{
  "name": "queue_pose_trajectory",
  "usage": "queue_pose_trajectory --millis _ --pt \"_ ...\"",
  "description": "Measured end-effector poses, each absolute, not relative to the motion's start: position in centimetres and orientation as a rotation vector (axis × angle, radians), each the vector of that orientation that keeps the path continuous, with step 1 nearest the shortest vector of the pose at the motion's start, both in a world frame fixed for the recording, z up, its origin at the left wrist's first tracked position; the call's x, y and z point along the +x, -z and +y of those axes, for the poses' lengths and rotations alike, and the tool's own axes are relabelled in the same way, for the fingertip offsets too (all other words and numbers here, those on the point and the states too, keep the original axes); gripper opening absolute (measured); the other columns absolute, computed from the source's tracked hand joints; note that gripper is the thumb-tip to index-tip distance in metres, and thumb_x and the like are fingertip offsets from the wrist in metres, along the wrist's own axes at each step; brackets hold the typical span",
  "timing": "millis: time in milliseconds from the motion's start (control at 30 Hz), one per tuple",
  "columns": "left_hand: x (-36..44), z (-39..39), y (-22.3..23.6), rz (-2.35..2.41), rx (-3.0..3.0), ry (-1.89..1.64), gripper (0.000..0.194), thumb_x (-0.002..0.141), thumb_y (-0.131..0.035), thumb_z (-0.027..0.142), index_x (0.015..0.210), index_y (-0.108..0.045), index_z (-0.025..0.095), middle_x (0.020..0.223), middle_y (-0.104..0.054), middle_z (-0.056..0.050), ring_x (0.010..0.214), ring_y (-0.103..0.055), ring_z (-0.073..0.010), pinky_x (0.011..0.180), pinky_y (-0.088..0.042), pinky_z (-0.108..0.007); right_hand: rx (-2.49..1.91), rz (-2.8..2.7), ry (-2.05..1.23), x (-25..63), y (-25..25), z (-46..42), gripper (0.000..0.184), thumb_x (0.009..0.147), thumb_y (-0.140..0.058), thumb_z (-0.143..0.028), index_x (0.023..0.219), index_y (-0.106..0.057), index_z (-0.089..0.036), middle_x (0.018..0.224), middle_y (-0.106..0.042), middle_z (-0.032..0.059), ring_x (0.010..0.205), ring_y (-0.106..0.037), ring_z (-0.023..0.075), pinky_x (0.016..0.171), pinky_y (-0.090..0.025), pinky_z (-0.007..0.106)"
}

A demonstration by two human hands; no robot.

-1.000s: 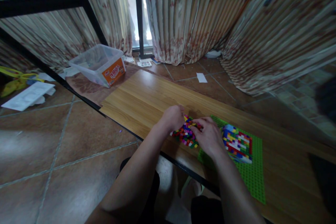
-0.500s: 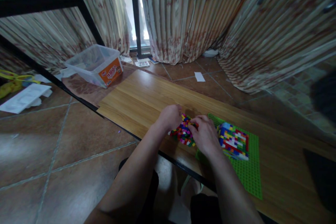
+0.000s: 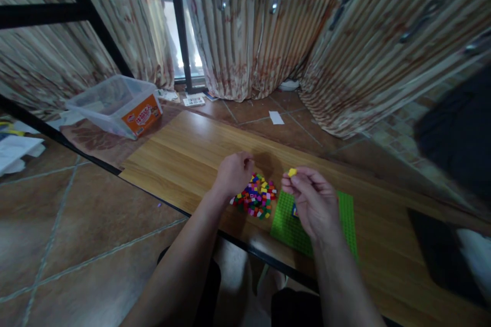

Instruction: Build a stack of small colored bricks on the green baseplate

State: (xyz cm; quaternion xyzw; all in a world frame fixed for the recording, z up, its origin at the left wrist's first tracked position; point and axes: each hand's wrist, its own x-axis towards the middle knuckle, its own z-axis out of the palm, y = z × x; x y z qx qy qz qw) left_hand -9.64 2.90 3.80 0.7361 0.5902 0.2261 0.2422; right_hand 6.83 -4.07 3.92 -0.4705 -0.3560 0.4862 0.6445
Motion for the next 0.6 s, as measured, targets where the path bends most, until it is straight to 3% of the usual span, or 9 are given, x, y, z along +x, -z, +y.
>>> queue_pose_trajectory --millis 200,367,600 --pt "-9.4 3.1 -3.6 1.610 2.012 -0.680 0.028 0.091 -0.046 0.023 0.099 -0.072 0.016 0.094 -0.075 -0.007 0.085 -0.068 -0.0167 0.076 -0.048 -0.023 -0.982 -0.628 -1.056 11.2 -4.5 -4.2 0.016 0.070 -0.068 -0.024 0.086 -0.065 -0.025 0.076 -0.066 -0.0048 0.067 -0.064 0.0080 0.064 -0.054 0.021" --pt "-9.1 3.2 -3.5 1.612 2.016 -0.703 0.028 0.090 -0.046 0.023 0.098 -0.073 0.017 0.092 -0.075 -0.006 0.083 -0.068 -0.0165 0.074 -0.048 -0.023 -1.107 -0.550 -0.842 14.5 -3.8 -4.3 0.016 0.068 -0.069 -0.028 0.082 -0.065 -0.020 0.066 -0.060 -0.0049 0.056 -0.058 0.0072 0.053 -0.049 0.018" --pt "-8.7 3.2 -3.4 1.623 2.008 -0.679 0.029 0.089 -0.046 0.024 0.100 -0.073 0.019 0.092 -0.076 -0.005 0.086 -0.068 -0.0174 0.077 -0.049 -0.024 -1.377 -0.651 -0.617 15.5 -2.6 -4.7 0.025 0.069 -0.073 -0.037 0.083 -0.068 -0.017 0.068 -0.066 -0.0019 0.056 -0.062 0.0101 0.054 -0.052 0.023"
